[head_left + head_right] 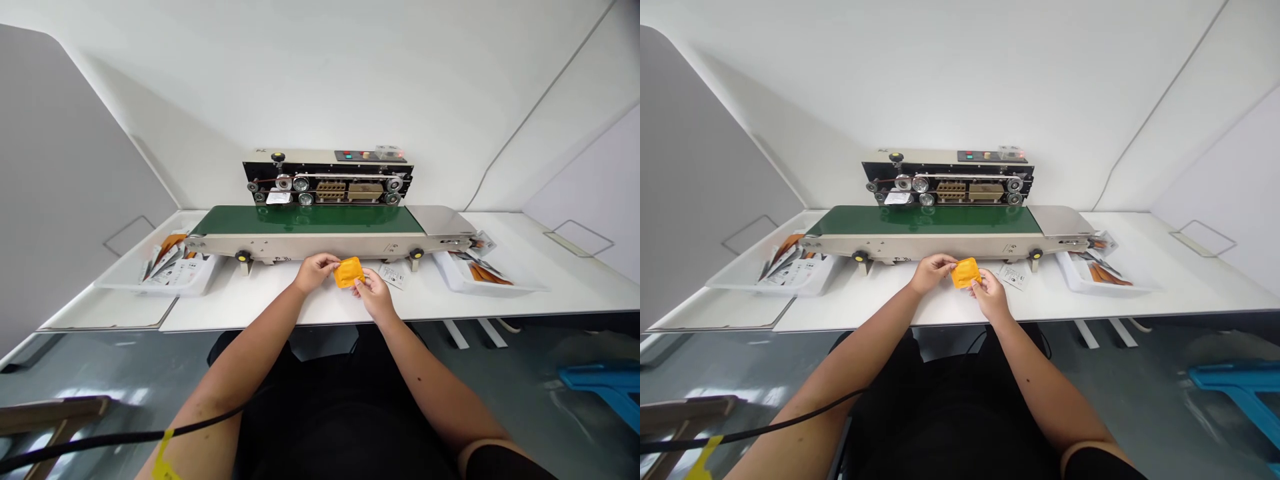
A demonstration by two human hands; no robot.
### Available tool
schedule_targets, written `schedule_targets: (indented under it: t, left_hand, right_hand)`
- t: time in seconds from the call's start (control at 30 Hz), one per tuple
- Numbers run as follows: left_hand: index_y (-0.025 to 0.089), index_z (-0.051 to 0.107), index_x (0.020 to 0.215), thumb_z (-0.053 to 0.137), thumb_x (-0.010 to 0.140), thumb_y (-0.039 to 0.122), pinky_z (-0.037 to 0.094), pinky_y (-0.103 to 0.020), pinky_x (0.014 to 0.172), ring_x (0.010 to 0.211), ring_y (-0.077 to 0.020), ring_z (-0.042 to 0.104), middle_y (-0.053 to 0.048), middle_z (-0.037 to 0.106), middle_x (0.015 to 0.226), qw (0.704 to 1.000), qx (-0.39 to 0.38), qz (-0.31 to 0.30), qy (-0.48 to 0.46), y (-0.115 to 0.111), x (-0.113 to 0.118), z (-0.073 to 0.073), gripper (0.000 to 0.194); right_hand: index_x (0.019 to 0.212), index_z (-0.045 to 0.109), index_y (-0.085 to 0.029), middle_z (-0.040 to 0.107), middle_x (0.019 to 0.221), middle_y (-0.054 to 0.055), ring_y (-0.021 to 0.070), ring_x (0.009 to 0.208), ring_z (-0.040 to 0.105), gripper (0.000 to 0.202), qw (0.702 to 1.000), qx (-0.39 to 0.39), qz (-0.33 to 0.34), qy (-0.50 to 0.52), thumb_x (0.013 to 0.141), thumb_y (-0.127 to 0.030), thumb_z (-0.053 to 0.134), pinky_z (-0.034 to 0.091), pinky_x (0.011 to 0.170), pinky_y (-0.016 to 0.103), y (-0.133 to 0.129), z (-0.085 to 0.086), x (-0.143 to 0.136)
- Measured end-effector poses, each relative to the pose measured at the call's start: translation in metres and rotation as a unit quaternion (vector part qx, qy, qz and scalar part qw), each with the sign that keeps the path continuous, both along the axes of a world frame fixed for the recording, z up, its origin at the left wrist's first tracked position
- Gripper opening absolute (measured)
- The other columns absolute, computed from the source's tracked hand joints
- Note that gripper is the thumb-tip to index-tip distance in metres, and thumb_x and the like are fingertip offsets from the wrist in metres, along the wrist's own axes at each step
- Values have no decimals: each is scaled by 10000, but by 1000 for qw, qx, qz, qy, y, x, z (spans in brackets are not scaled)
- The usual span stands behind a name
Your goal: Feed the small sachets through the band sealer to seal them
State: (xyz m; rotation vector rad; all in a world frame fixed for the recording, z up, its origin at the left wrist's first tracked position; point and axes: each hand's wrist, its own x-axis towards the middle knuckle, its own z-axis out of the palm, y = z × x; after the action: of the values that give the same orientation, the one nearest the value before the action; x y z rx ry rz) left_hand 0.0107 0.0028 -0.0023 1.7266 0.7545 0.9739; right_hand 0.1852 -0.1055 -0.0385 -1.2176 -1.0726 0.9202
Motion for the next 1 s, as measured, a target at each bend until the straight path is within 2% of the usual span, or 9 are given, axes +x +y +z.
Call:
schedule_targets:
  t: [0.17, 0.3, 0.37, 0.47, 0.63, 0.73, 0.87, 1.0]
  left_hand:
    - [136, 681, 849, 775, 745, 438, 459, -227, 529, 549, -92, 535, -24, 680, 751, 999, -22, 5, -42, 1, 0, -1, 334]
    - [128, 683, 982, 805, 718, 438, 525, -250, 594, 614, -108, 597, -55, 720, 866, 997, -44, -37, -59, 0, 2, -3, 425]
    - [127, 672, 1045, 811, 718, 441, 544, -260, 622, 658, -121, 623, -69, 726, 910, 995, -48, -52, -66, 0, 3, -3, 474]
    - [133, 644, 1029, 804, 731, 448, 545, -251, 619, 651, -115, 627, -58, 711, 885, 995, -51, -59, -70, -2, 3, -2, 462]
    - [143, 613, 956, 776, 761, 453, 517, -224, 569, 579, -89, 598, -20, 660, 807, 994, -52, -65, -64, -4, 0, -2, 400]
    - [135, 649, 983, 760, 777, 431, 515, -226, 594, 602, -97, 593, -10, 644, 755, 995, -51, -75, -47, -2, -1, -5, 378]
    - [122, 702, 1024, 751, 778, 409, 504, -237, 638, 659, -118, 610, -28, 671, 755, 995, -41, -84, -19, -1, 0, -9, 380]
    - [119, 704, 973, 765, 763, 387, 500, -239, 655, 660, -115, 612, -34, 690, 767, 995, -40, -88, -14, -1, -1, -9, 346]
  right_hand:
    - [1176, 552, -191, 701, 735, 20, 159, 591, 635, 473, 999, 6, -18, 46, 822, -477, 682, 513, 593, 299, 0, 4, -1]
    - [1140, 548, -191, 686, 700, 10, 162, 582, 634, 455, 995, 16, -57, 82, 812, -475, 687, 522, 598, 305, 1, 6, 1]
    - [1141, 547, -195, 684, 698, 9, 162, 580, 633, 451, 994, 15, -57, 88, 810, -468, 687, 521, 598, 304, 1, 6, 2]
    - [1141, 551, -199, 681, 696, 6, 161, 577, 627, 443, 996, 6, -38, 85, 809, -460, 684, 517, 596, 300, 2, 5, 2]
    - [1006, 638, -191, 683, 809, 38, 166, 686, 634, 355, 999, 16, -50, -16, 833, -501, 642, 525, 623, 287, 1, 2, 7]
    - [1110, 661, -202, 677, 918, 55, 187, 806, 650, 400, 994, 36, -63, -83, 848, -502, 628, 553, 702, 304, -1, 3, 14]
    - [1273, 621, -216, 654, 876, 31, 175, 756, 638, 480, 991, 28, -12, -129, 857, -457, 603, 547, 683, 295, 1, 8, 25]
    - [1214, 659, -228, 640, 835, 15, 170, 740, 632, 418, 986, 7, 22, -166, 852, -424, 590, 535, 670, 287, 5, 15, 34]
